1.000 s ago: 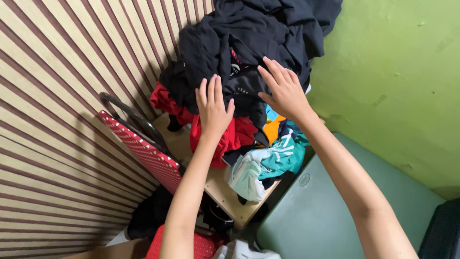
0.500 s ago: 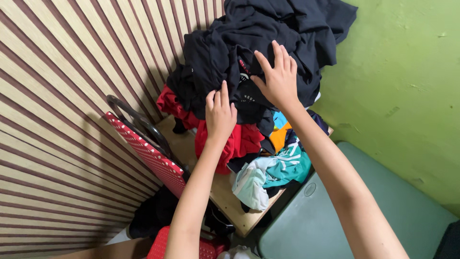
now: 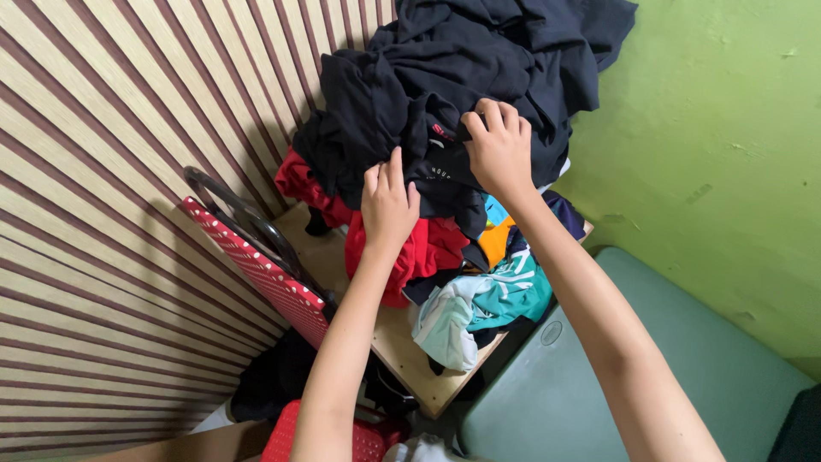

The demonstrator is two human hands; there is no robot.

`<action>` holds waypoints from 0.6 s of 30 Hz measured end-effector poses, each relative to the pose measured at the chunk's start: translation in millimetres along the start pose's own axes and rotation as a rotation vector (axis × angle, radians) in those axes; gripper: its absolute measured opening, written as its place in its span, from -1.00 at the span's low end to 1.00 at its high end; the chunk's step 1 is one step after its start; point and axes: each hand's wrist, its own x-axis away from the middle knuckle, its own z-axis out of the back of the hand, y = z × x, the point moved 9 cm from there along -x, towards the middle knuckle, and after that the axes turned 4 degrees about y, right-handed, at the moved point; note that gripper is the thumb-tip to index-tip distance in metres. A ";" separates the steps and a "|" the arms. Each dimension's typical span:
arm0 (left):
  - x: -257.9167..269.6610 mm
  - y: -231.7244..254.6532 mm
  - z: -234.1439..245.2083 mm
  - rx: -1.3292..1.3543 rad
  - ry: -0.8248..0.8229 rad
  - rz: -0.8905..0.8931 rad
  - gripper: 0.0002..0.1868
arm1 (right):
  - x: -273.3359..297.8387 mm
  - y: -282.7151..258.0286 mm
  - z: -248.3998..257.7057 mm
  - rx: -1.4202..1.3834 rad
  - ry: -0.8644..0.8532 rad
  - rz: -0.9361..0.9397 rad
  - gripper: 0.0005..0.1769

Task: The person picks up a red shirt and a black shirt from a pile of clothes, folds each one on a flat surface, and places them into an open suitcase.

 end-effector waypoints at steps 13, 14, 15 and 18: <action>31.0 -7.9 39.9 0.226 0.284 0.178 -0.23 | 59.6 11.3 31.2 -0.164 -0.031 -0.055 -0.48; 30.4 -7.1 42.2 0.227 0.283 0.179 -0.23 | 67.6 11.8 32.8 -0.163 -0.032 -0.055 -0.48; 30.3 -16.2 43.6 0.351 0.294 0.272 -0.06 | 75.7 14.0 33.7 -0.181 -0.040 -0.074 -0.48; 26.5 -25.4 47.7 0.508 0.267 0.376 0.19 | 98.7 19.4 38.2 -0.214 -0.045 -0.121 -0.46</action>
